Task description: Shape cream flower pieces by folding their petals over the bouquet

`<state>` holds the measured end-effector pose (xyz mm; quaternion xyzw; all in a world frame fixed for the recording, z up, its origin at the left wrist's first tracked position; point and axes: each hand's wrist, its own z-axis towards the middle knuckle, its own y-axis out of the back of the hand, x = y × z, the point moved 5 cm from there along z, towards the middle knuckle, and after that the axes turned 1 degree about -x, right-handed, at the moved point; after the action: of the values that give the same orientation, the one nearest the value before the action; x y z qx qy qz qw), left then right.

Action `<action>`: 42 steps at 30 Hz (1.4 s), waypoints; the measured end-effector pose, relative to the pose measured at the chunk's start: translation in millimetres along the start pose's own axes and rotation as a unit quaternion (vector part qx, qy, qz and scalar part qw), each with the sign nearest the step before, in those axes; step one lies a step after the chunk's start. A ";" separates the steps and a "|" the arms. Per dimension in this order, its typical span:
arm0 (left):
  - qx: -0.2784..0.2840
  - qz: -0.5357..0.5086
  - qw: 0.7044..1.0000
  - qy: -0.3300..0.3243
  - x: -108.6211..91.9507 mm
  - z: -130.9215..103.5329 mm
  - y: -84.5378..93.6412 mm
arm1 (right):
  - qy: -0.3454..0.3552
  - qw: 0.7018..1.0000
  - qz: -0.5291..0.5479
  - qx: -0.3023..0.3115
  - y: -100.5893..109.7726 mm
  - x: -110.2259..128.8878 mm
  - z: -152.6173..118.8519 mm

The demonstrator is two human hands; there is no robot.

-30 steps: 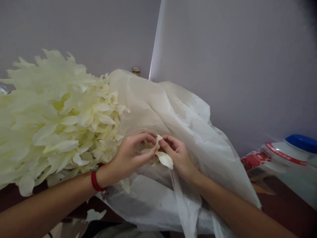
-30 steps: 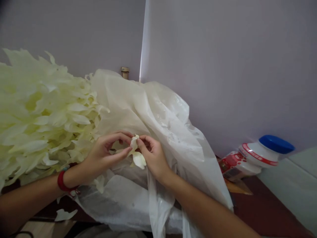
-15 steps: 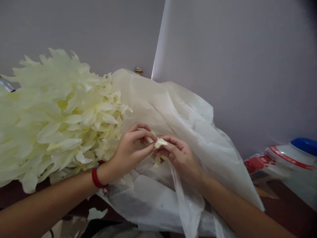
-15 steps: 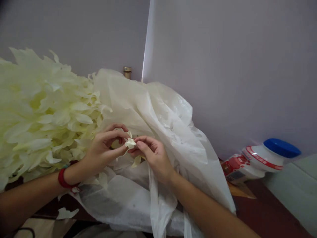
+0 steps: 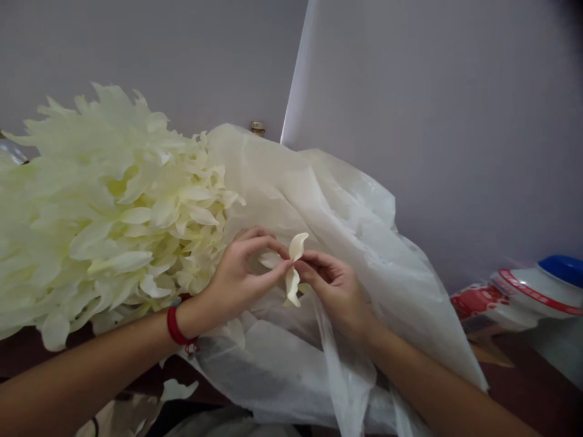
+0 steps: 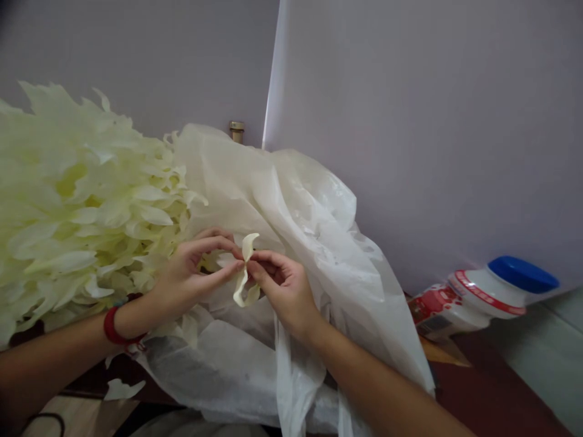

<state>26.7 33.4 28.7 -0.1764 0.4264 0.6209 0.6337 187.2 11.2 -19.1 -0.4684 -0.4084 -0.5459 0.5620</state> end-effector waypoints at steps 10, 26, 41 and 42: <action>-0.012 -0.037 0.999 0.011 5.5 -1.1 1.6 | 0.020 0.999 -0.025 0.021 -6.2 5.9 -1.1; 0.005 0.042 0.990 -0.135 -9.6 -8.2 -2.5 | -0.020 0.999 0.048 0.013 -6.1 3.4 -2.8; 0.067 0.050 0.973 -0.217 -11.3 -12.2 -11.7 | -0.115 0.984 0.135 0.026 -8.1 -7.7 1.3; 0.079 0.038 0.976 -0.202 -11.4 -10.8 -11.4 | -0.114 0.983 0.139 0.025 -7.3 -8.4 1.8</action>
<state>35.4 16.1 27.7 0.0192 0.3438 0.6317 0.6946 179.4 15.2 -26.3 -0.5658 -0.4143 -0.3951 0.5934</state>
